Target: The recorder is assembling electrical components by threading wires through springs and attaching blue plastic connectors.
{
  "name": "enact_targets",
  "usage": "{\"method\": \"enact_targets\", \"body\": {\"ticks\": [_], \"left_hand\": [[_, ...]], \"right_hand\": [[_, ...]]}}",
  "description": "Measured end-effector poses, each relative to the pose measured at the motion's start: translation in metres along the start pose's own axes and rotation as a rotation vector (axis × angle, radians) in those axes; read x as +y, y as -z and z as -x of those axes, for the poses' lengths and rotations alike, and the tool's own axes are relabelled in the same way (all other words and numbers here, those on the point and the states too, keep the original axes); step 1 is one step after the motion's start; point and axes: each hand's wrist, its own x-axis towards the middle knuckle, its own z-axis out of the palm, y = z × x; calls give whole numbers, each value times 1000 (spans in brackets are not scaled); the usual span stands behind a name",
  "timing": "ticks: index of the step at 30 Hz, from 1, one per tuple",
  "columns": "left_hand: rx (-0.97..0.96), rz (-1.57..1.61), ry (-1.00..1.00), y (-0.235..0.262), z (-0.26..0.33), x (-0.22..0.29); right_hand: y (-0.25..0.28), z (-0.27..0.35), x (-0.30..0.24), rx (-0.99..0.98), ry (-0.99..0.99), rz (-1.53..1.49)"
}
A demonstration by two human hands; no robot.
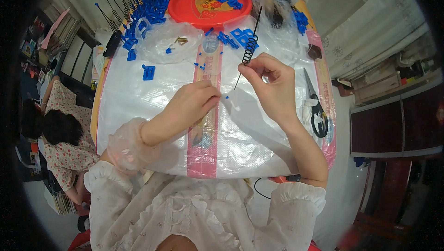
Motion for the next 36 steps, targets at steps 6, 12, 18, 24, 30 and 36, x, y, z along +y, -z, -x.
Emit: {"method": "enact_targets", "body": {"ticks": [6,12,18,24,30,36], "left_hand": [[-27,-115,-11,-32,-24,-4],[-40,-127,-68,-35,-23,-8],[-71,-159,-61,-32,-17,-6],[-116,249,75,-1,-9,9],[-139,517,160,16,10,13],[-291,1067,445,14,16,10]], "right_hand": [[4,0,-7,8,-14,4],[7,-2,-8,13,-15,2],[9,-4,-7,37,15,-6],[11,-4,-11,51,22,-19],[15,-6,-15,45,48,-18],[14,-5,-24,73,48,-39]]}}
